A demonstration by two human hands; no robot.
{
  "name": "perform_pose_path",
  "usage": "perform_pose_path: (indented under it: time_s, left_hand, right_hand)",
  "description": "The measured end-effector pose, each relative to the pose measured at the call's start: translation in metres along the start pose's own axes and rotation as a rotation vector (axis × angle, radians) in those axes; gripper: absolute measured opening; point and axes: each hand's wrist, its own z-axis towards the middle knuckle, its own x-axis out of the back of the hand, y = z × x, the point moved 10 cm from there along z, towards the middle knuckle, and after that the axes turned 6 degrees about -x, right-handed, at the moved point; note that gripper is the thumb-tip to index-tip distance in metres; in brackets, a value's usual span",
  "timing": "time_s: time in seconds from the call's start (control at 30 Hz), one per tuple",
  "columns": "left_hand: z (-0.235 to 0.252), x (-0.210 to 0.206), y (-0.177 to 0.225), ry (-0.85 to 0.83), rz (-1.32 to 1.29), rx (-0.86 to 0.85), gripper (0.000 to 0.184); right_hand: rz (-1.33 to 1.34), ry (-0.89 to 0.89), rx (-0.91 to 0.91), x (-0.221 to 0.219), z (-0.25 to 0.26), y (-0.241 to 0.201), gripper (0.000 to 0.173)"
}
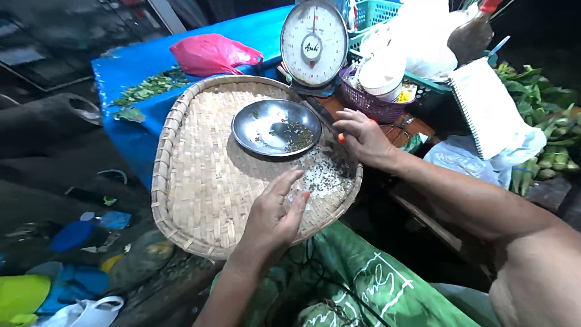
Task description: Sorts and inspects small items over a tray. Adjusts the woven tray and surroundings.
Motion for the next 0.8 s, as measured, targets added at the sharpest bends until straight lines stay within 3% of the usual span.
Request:
perform_pose_path:
  time_s: [0.27, 0.4, 0.47, 0.57, 0.7, 0.8]
  left_hand:
    - [0.015, -0.06, -0.009, -0.675, 0.326, 0.104, 0.061]
    - [0.021, -0.084, -0.032, -0.918, 0.442, 0.105, 0.069]
    - [0.024, -0.093, -0.046, -1.006, 0.499, 0.12, 0.072]
    - [0.021, -0.102, -0.071, -1.116, 0.591, 0.207, 0.091]
    - [0.024, -0.11, -0.088, -1.13, 0.673, 0.217, 0.11]
    - [0.035, -0.12, -0.091, -1.092, 0.673, 0.121, 0.113]
  right_hand:
    - [-0.14, 0.001, -0.027, -0.044, -0.012, 0.034, 0.038]
    - [-0.183, 0.028, -0.001, -0.048, -0.011, 0.033, 0.039]
    - [-0.175, 0.055, -0.008, -0.047, -0.011, 0.031, 0.039]
    - [-0.093, 0.108, 0.004, -0.042, -0.011, 0.03, 0.038]
    - [-0.029, 0.131, 0.001, -0.037, -0.011, 0.029, 0.038]
    - [0.005, 0.133, -0.009, -0.036, -0.011, 0.029, 0.039]
